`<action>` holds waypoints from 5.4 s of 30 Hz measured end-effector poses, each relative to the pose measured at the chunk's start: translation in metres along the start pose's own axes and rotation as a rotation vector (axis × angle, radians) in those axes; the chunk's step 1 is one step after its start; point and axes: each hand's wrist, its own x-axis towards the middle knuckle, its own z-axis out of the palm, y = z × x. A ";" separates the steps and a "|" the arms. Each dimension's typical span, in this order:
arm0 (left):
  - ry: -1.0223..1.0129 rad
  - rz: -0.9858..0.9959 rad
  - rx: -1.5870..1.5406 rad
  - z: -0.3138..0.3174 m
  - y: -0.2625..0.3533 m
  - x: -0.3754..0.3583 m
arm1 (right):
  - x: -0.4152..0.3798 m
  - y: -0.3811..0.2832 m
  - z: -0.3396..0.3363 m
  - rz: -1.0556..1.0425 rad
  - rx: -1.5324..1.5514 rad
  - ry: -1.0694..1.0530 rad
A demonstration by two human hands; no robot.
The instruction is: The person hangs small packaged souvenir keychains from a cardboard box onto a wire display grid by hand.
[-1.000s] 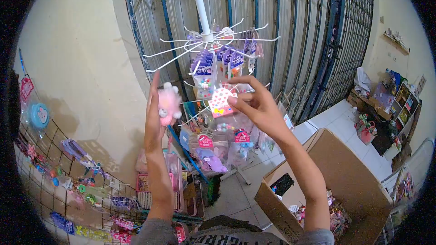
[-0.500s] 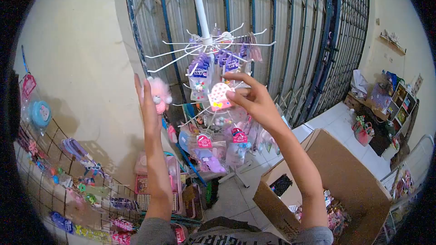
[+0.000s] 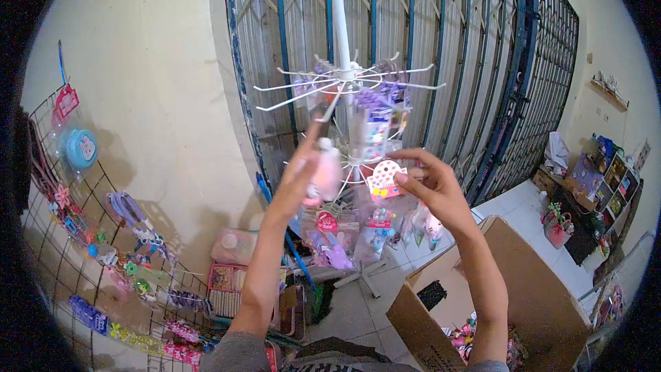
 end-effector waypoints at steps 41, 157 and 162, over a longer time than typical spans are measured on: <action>0.125 0.105 0.193 0.003 -0.008 -0.023 | 0.039 0.006 0.012 -0.027 0.080 -0.132; 1.598 0.330 -1.387 0.093 0.020 -0.447 | -0.149 0.068 0.337 0.294 0.543 -0.949; 1.849 0.172 -1.255 0.103 0.016 -0.443 | -0.159 0.098 0.347 0.352 0.545 -1.036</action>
